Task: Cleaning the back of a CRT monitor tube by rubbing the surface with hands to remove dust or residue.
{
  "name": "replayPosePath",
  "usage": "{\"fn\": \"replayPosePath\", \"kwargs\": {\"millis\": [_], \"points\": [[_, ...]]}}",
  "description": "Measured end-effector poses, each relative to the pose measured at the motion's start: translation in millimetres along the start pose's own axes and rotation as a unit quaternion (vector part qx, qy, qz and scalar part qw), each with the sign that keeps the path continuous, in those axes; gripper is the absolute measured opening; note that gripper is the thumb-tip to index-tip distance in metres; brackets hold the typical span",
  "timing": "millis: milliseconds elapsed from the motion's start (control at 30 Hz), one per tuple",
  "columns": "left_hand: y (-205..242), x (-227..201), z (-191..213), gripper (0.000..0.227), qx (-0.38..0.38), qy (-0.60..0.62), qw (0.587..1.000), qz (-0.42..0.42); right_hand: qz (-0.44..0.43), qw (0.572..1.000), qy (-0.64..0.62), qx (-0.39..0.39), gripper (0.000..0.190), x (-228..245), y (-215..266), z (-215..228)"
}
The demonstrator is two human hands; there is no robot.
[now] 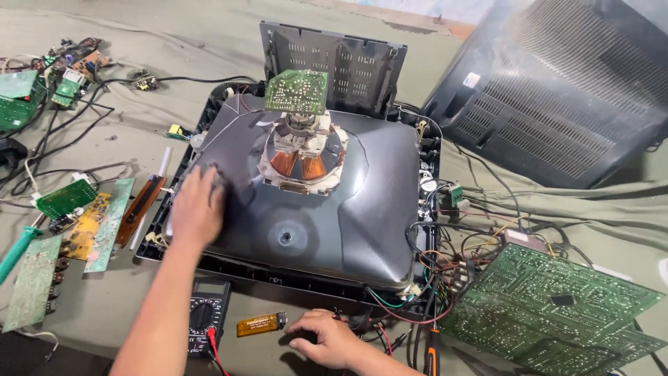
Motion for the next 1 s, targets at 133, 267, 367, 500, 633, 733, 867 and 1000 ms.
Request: {"fn": "replayPosePath", "kwargs": {"millis": [133, 267, 367, 500, 633, 733, 867, 1000], "points": [[-29, 19, 1, 0.064, 0.054, 0.049, 0.992, 0.099, 0.001, 1.000, -0.002, 0.001, 0.020, 2, 3, 2], [-4, 12, -1, 0.065, 0.043, 0.032, 0.994, 0.095, -0.003, 1.000, -0.005, 0.010, 0.022, 4, 3, 1], [15, 8, -11, 0.055, -0.019, -0.027, 0.999, -0.001, 0.018, 1.000, -0.010, 0.003, 0.022, 7, 2, 3], [-3, 12, -15, 0.056, 0.011, -0.007, 0.999, -0.031, 0.007, 1.000, 0.001, 0.014, 0.023, 7, 1, 0], [-49, 21, -5, 0.060, 0.073, 0.044, 0.994, 0.071, -0.003, 1.000, -0.010, 0.019, 0.024, 9, 2, 3], [-58, 29, -11, 0.064, 0.068, 0.059, 0.993, 0.078, -0.047, 0.998, -0.024, 0.034, 0.029, 6, 3, 4], [-16, 13, -7, 0.060, 0.080, 0.014, 0.992, 0.097, -0.071, 0.996, -0.020, 0.051, 0.029, 7, 3, 4], [23, 9, -24, 0.060, -0.018, -0.038, 0.998, -0.036, -0.045, 0.998, -0.015, 0.040, 0.029, 1, 3, 0]]}}
Point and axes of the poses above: each hand's wrist, its own y-axis away from the middle knuckle, its own z-axis out of the back of the hand, x = y × z, the point moved 9 cm from there along -y, towards the middle knuckle
